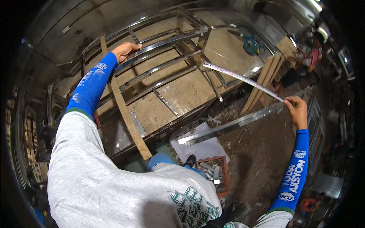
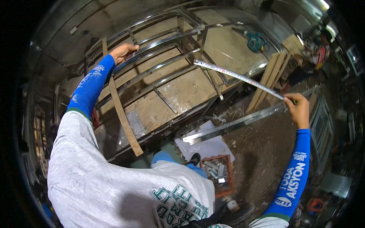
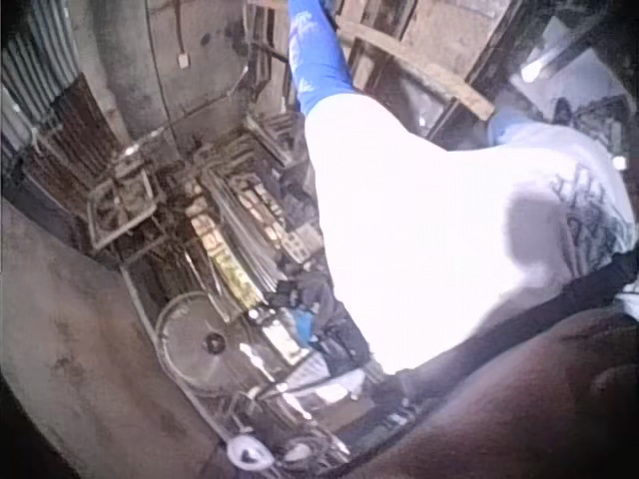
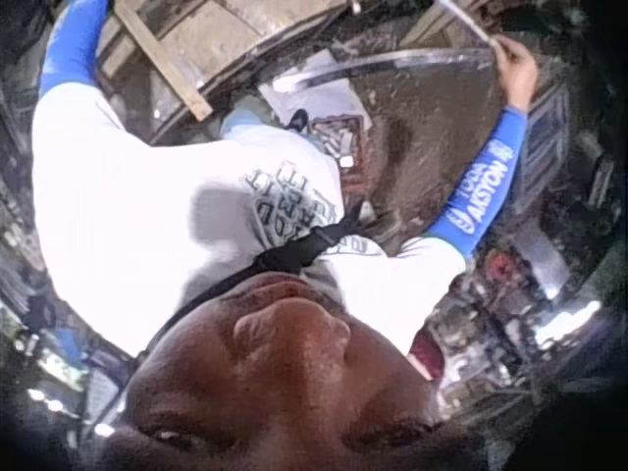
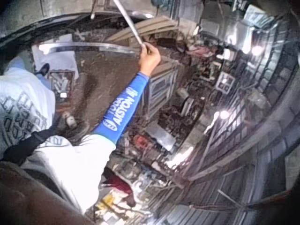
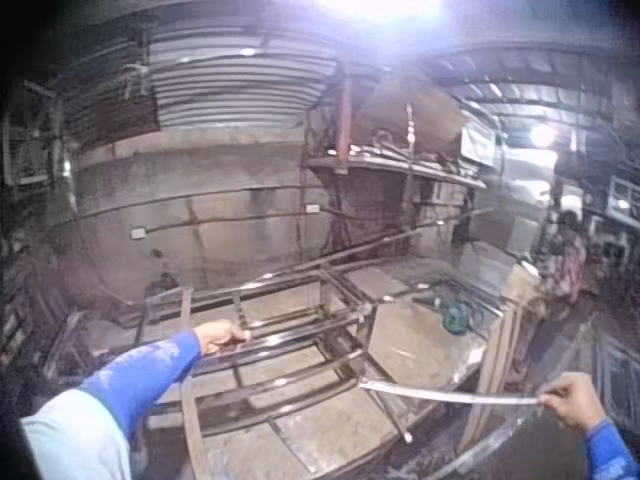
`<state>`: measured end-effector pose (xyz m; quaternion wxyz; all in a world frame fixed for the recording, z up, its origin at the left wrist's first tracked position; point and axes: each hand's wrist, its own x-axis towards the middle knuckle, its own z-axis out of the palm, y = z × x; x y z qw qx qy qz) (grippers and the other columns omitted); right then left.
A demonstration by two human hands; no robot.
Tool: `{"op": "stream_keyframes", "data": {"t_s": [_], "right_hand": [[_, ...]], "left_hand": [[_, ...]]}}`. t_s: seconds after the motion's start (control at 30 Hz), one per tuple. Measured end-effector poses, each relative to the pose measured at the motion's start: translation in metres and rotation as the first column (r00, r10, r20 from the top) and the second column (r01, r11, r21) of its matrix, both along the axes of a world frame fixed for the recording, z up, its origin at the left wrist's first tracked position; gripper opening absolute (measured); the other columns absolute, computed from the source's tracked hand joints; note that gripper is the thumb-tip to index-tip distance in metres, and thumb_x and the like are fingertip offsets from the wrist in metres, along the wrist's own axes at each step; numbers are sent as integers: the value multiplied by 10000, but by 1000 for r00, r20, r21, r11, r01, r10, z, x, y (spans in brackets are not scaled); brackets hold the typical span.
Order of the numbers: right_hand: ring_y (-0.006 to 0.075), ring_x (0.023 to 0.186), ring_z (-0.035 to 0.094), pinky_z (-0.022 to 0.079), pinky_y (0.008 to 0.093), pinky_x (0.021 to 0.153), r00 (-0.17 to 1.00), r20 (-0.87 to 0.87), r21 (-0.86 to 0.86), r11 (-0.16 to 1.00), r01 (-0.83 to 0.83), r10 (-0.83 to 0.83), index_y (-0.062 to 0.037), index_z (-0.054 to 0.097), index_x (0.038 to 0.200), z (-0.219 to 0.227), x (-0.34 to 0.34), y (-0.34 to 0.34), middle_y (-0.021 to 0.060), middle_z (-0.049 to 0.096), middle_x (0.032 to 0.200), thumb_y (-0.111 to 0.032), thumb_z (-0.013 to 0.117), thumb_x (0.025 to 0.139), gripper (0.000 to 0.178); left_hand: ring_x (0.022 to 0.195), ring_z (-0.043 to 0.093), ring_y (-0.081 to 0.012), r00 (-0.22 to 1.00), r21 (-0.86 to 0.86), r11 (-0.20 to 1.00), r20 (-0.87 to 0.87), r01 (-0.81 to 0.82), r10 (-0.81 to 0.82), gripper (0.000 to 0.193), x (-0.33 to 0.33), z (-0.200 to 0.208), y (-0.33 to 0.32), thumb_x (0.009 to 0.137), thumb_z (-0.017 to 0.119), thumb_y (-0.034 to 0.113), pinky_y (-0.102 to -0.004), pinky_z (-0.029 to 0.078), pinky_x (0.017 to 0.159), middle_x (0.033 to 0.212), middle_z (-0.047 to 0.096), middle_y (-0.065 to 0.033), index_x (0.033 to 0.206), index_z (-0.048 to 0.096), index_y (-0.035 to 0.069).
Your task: The person measures and aligns metal frame components on a workbench, then retrieves a wooden board and places it aside. They continue measuring the frame and prepare a welding torch by attaching a hose and grounding clamp.
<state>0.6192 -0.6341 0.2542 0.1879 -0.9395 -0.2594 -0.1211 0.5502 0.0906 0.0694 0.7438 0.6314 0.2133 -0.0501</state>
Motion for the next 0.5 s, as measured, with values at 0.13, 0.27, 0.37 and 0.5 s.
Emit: {"op": "stream_keyframes", "data": {"t_s": [0.13, 0.27, 0.37, 0.5], "right_hand": [[238, 837, 715, 533, 328, 782, 1000, -19, 7, 1000, -21, 21, 5, 770, 954, -10, 52, -7, 146, 734, 877, -114, 784, 845, 162], [309, 877, 728, 542, 358, 809, 981, 16, -15, 981, -195, 196, 7, 769, 957, -19, 129, 73, 183, 739, 924, -146, 783, 852, 186], [312, 886, 724, 540, 357, 813, 967, -23, -26, 967, -253, 252, 10, 769, 956, -18, 165, 139, 180, 739, 933, -150, 789, 848, 194], [314, 833, 709, 531, 369, 764, 926, 3, -86, 923, -376, 377, -1, 773, 958, -17, 221, 213, 167, 726, 903, -138, 792, 841, 181]], "left_hand": [[736, 648, -105, 997, 40, 997, 37, 62, -63, 173, 11, 1, -15, 983, 692, 197, -269, 531, 661, 856, 711, -26, 947, 714, 29], [740, 647, -97, 997, 28, 998, 45, -63, 61, 172, -13, 8, -20, 972, 706, 196, -259, 533, 641, 869, 701, -15, 929, 708, 30], [666, 604, -70, 1000, 62, 998, -2, -30, 30, 174, -20, 10, -17, 967, 714, 209, -244, 490, 562, 815, 679, 8, 909, 701, 45], [571, 507, -49, 996, 60, 994, 18, -94, 93, 201, -15, 21, -39, 953, 732, 225, -233, 386, 485, 678, 563, 50, 850, 652, 72]]}}
